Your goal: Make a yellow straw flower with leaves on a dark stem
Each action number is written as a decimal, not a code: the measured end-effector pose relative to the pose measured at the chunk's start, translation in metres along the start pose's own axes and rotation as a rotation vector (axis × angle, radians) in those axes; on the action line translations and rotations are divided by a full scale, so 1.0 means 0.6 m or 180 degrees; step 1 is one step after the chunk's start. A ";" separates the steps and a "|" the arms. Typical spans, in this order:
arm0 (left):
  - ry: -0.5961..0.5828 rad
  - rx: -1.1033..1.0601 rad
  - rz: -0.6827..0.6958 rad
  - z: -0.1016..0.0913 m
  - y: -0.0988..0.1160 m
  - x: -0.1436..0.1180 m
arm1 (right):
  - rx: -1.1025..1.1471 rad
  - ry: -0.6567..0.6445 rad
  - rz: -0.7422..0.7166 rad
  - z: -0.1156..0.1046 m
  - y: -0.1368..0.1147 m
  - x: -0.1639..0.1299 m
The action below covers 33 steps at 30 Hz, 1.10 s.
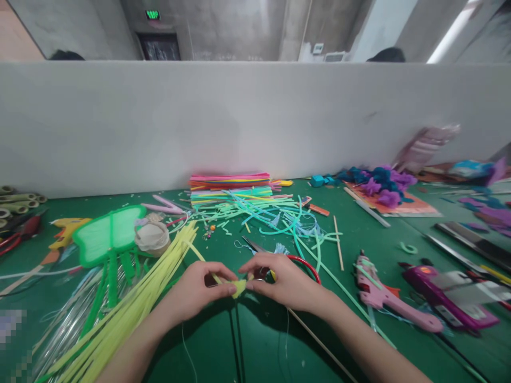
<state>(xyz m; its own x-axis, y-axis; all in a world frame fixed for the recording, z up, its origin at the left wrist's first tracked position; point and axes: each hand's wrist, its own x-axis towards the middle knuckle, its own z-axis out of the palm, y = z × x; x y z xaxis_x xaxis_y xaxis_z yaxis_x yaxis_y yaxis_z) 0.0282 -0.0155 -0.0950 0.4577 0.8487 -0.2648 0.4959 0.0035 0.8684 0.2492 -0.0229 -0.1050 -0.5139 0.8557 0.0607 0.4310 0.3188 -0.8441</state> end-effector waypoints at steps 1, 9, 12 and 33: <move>-0.0013 0.0001 0.0042 0.001 0.001 0.000 | -0.0053 0.0019 -0.0043 0.001 -0.002 0.000; -0.0137 -0.0156 0.0076 0.006 -0.002 0.000 | 0.0220 -0.0025 0.0033 0.019 0.007 0.005; -0.0138 -0.0168 0.0062 0.006 -0.005 0.001 | 0.0865 -0.0077 0.0144 0.022 0.016 0.008; -0.0089 -0.0031 -0.0029 0.003 -0.009 0.007 | 0.1840 -0.0068 0.1149 0.030 0.008 0.011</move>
<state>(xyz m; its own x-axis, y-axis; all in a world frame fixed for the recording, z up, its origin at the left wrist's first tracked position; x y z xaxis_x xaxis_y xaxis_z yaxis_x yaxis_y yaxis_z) 0.0292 -0.0130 -0.1015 0.4737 0.8335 -0.2844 0.4932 0.0165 0.8698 0.2346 -0.0230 -0.1182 -0.4294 0.8574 -0.2836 0.1156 -0.2593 -0.9589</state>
